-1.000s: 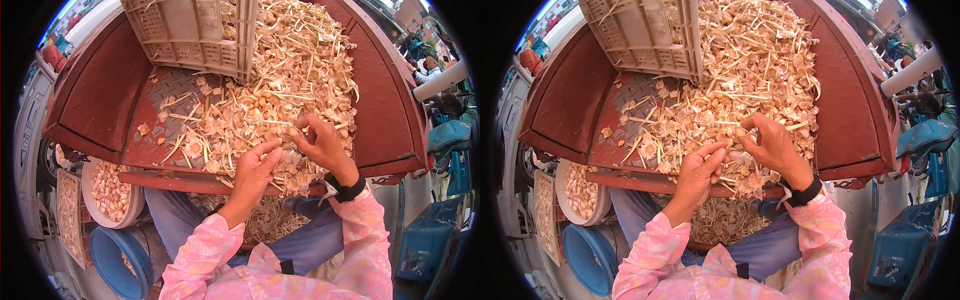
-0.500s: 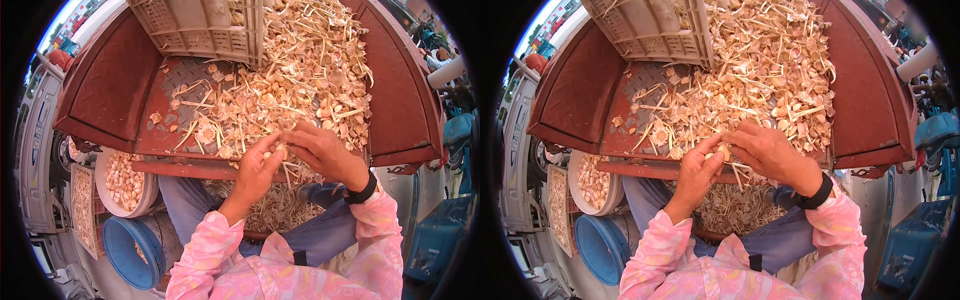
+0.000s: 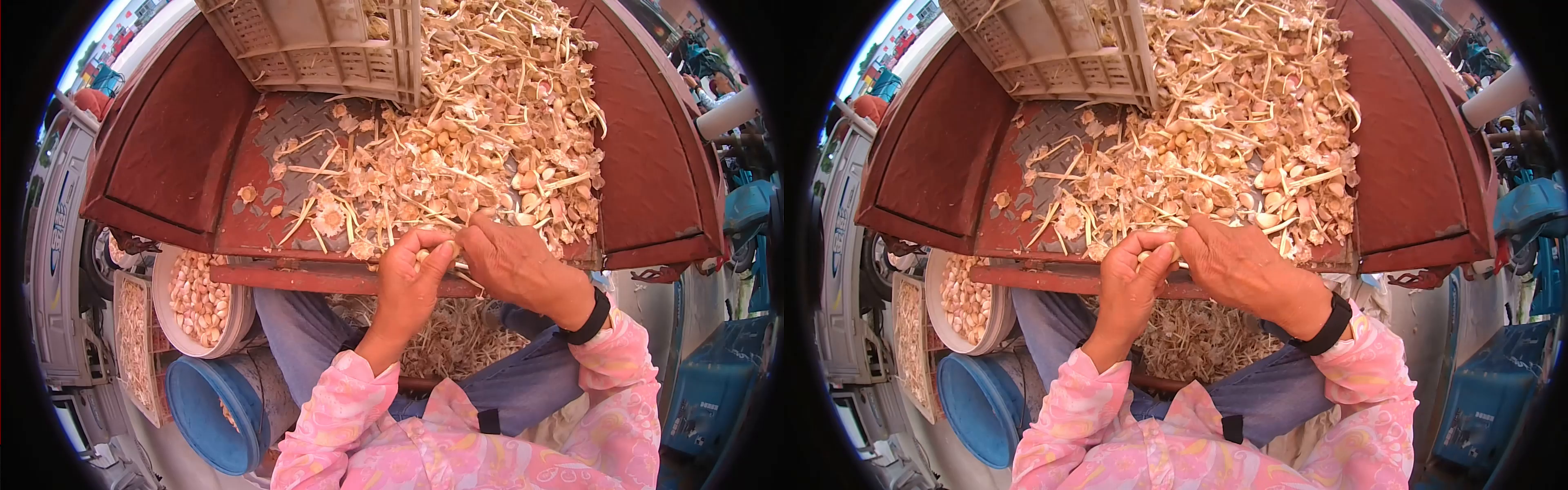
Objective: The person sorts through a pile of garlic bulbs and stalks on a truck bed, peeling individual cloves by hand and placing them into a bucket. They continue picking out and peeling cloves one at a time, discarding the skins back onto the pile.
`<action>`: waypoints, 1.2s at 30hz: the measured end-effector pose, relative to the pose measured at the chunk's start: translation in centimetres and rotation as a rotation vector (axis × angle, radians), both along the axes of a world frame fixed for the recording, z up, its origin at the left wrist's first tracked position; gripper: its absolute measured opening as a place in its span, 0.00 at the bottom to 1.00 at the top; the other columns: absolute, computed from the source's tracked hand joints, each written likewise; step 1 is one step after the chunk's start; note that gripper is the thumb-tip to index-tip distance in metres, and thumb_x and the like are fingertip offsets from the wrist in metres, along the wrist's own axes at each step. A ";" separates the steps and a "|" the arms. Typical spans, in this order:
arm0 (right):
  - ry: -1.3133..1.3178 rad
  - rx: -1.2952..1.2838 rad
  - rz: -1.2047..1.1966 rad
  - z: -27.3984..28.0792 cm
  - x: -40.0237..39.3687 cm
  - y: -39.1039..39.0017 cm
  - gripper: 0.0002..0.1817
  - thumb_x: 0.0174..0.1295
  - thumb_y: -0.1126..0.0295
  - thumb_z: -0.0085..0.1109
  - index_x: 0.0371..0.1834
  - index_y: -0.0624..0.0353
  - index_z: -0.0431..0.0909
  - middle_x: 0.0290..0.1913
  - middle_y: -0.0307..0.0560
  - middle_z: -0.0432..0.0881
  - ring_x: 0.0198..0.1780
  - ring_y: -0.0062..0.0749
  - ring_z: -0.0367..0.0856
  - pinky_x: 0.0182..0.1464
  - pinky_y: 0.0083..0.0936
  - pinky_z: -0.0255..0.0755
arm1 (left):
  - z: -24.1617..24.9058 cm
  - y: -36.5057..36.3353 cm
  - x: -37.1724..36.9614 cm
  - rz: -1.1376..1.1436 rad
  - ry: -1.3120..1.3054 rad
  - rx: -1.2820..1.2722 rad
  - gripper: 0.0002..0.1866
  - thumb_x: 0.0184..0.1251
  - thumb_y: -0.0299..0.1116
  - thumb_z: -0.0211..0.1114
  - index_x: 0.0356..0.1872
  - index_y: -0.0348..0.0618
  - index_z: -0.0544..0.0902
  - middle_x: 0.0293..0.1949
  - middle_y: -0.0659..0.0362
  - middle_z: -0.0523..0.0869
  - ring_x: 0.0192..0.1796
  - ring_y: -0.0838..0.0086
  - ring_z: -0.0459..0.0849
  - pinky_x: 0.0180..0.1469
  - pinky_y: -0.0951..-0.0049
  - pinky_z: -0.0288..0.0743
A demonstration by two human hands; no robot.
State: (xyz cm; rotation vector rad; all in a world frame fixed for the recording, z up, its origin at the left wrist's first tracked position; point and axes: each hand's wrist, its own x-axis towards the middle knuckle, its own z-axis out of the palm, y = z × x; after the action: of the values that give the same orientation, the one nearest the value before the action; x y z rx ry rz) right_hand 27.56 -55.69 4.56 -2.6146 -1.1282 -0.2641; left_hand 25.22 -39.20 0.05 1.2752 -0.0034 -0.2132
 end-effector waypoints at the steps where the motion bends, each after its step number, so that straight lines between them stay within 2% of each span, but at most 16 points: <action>1: 0.006 -0.003 -0.009 -0.2 -0.1 0.1 0.09 0.54 0.71 0.56 0.31 0.60 0.66 0.27 0.46 0.69 0.26 0.37 0.77 0.22 0.31 0.71 | 0.3 0.0 -0.2 -0.002 -0.008 0.036 0.08 0.67 0.32 0.61 0.42 0.39 0.78 0.31 0.65 0.80 0.28 0.90 0.70 0.25 0.89 0.61; 5: 0.027 0.058 -0.001 -0.8 -0.5 -0.2 0.09 0.52 0.71 0.56 0.30 0.61 0.65 0.26 0.48 0.68 0.25 0.40 0.76 0.22 0.32 0.70 | 0.2 0.3 -0.4 -0.027 -0.164 0.217 0.09 0.66 0.32 0.61 0.39 0.35 0.78 0.31 0.63 0.81 0.33 0.85 0.76 0.35 0.80 0.70; 6: 0.093 0.119 0.019 -0.8 -0.5 -0.3 0.09 0.51 0.72 0.54 0.30 0.62 0.64 0.25 0.50 0.68 0.25 0.45 0.76 0.23 0.35 0.70 | 0.3 0.4 -0.5 -0.043 -0.188 0.222 0.09 0.66 0.31 0.61 0.39 0.36 0.78 0.30 0.63 0.81 0.33 0.84 0.76 0.35 0.80 0.70; 11: 0.227 0.201 -0.044 0.5 -0.2 -0.4 0.06 0.51 0.76 0.51 0.29 0.63 0.65 0.26 0.54 0.73 0.27 0.51 0.76 0.27 0.42 0.70 | 1.5 1.1 -0.7 -0.126 -0.406 0.286 0.08 0.67 0.31 0.59 0.38 0.36 0.78 0.29 0.63 0.80 0.29 0.81 0.77 0.33 0.80 0.70; 14: 0.227 0.257 -0.162 1.0 1.1 -1.2 0.05 0.51 0.76 0.50 0.31 0.63 0.67 0.30 0.54 0.75 0.30 0.52 0.77 0.31 0.42 0.71 | 2.3 1.0 -1.3 -0.244 -0.623 0.262 0.07 0.67 0.31 0.58 0.40 0.37 0.77 0.29 0.61 0.78 0.28 0.84 0.73 0.30 0.85 0.66; 17: 0.051 0.274 -0.333 -0.1 4.4 -2.8 0.08 0.52 0.77 0.51 0.36 0.61 0.72 0.35 0.54 0.75 0.34 0.51 0.79 0.35 0.41 0.72 | 2.5 2.3 -1.0 -0.206 0.067 -0.414 0.11 0.67 0.32 0.56 0.45 0.36 0.75 0.32 0.56 0.79 0.29 0.80 0.75 0.23 0.88 0.66; 18: -0.030 0.278 -0.395 -1.1 5.6 -3.3 0.09 0.52 0.77 0.51 0.38 0.61 0.73 0.37 0.54 0.75 0.35 0.50 0.79 0.36 0.41 0.72 | 1.5 2.6 -0.3 -0.194 0.104 -0.596 0.14 0.67 0.33 0.54 0.48 0.35 0.72 0.35 0.51 0.79 0.30 0.78 0.77 0.19 0.89 0.67; 21: -0.033 -0.002 -0.457 -2.4 8.2 -4.0 0.11 0.53 0.76 0.52 0.41 0.57 0.76 0.42 0.52 0.74 0.37 0.49 0.80 0.37 0.41 0.73 | 2.7 2.4 0.3 -0.130 0.411 -0.664 0.11 0.67 0.31 0.54 0.47 0.39 0.74 0.34 0.55 0.81 0.29 0.77 0.79 0.23 0.87 0.71; 22: -0.046 -0.069 -0.497 -3.0 8.7 -3.8 0.09 0.53 0.75 0.53 0.39 0.56 0.78 0.43 0.50 0.74 0.38 0.48 0.80 0.38 0.42 0.73 | 3.2 2.3 0.4 -0.138 0.448 -0.649 0.09 0.68 0.31 0.54 0.46 0.39 0.75 0.34 0.55 0.81 0.30 0.78 0.80 0.24 0.87 0.72; 25: 0.010 0.056 -0.463 -2.9 8.4 -4.4 0.08 0.53 0.75 0.55 0.37 0.56 0.77 0.43 0.51 0.73 0.37 0.50 0.79 0.38 0.43 0.72 | 0.7 2.5 0.3 -0.177 0.389 -0.681 0.10 0.68 0.31 0.54 0.45 0.36 0.75 0.37 0.52 0.79 0.31 0.78 0.78 0.22 0.89 0.71; 26: -0.027 0.133 -0.430 -3.0 8.3 -5.3 0.07 0.55 0.73 0.57 0.37 0.58 0.77 0.40 0.45 0.75 0.33 0.38 0.80 0.36 0.35 0.73 | 0.2 2.7 0.4 -0.161 0.417 -0.700 0.09 0.67 0.31 0.58 0.43 0.37 0.76 0.37 0.55 0.80 0.29 0.81 0.77 0.21 0.89 0.69; 29: 0.561 0.672 -0.361 -3.3 6.9 -6.5 0.08 0.59 0.70 0.59 0.40 0.60 0.77 0.36 0.36 0.75 0.29 0.20 0.75 0.32 0.21 0.71 | 0.1 2.1 0.9 -0.180 0.391 -0.516 0.12 0.67 0.32 0.60 0.48 0.38 0.76 0.35 0.58 0.80 0.28 0.84 0.75 0.21 0.90 0.66; 30: 0.783 0.783 -0.325 -2.2 5.8 -5.7 0.09 0.63 0.68 0.59 0.42 0.61 0.77 0.34 0.31 0.74 0.30 0.09 0.69 0.30 0.11 0.66 | 0.4 1.5 1.1 -0.174 0.364 -0.481 0.14 0.67 0.32 0.60 0.49 0.38 0.76 0.35 0.59 0.81 0.28 0.85 0.74 0.21 0.91 0.66; 33: 0.942 0.840 -0.186 -1.8 3.9 -3.7 0.08 0.64 0.69 0.57 0.42 0.61 0.78 0.34 0.31 0.75 0.30 0.10 0.70 0.31 0.11 0.66 | 1.2 -0.5 1.5 -0.130 0.303 -0.400 0.18 0.67 0.33 0.60 0.55 0.38 0.74 0.34 0.61 0.81 0.28 0.87 0.74 0.23 0.92 0.65; 34: 1.056 0.824 -0.228 -1.4 3.3 -3.1 0.08 0.64 0.70 0.57 0.43 0.61 0.78 0.34 0.32 0.75 0.31 0.11 0.71 0.32 0.12 0.67 | 1.2 -1.0 1.6 -0.105 0.296 -0.400 0.19 0.67 0.34 0.60 0.56 0.38 0.74 0.35 0.62 0.81 0.28 0.87 0.74 0.23 0.92 0.65; 36: 0.905 0.766 -0.096 -1.4 3.0 -2.2 0.09 0.64 0.70 0.57 0.44 0.62 0.78 0.33 0.32 0.76 0.31 0.11 0.71 0.32 0.12 0.67 | 1.1 -1.2 1.7 -0.091 0.294 -0.379 0.20 0.66 0.39 0.62 0.55 0.38 0.76 0.32 0.65 0.81 0.28 0.88 0.74 0.24 0.90 0.65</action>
State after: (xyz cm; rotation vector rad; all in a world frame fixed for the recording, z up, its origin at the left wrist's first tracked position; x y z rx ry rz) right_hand 30.51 -57.87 3.21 -1.7479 -0.4382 0.3770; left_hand 26.95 -40.43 1.10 0.8582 0.1447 -0.4550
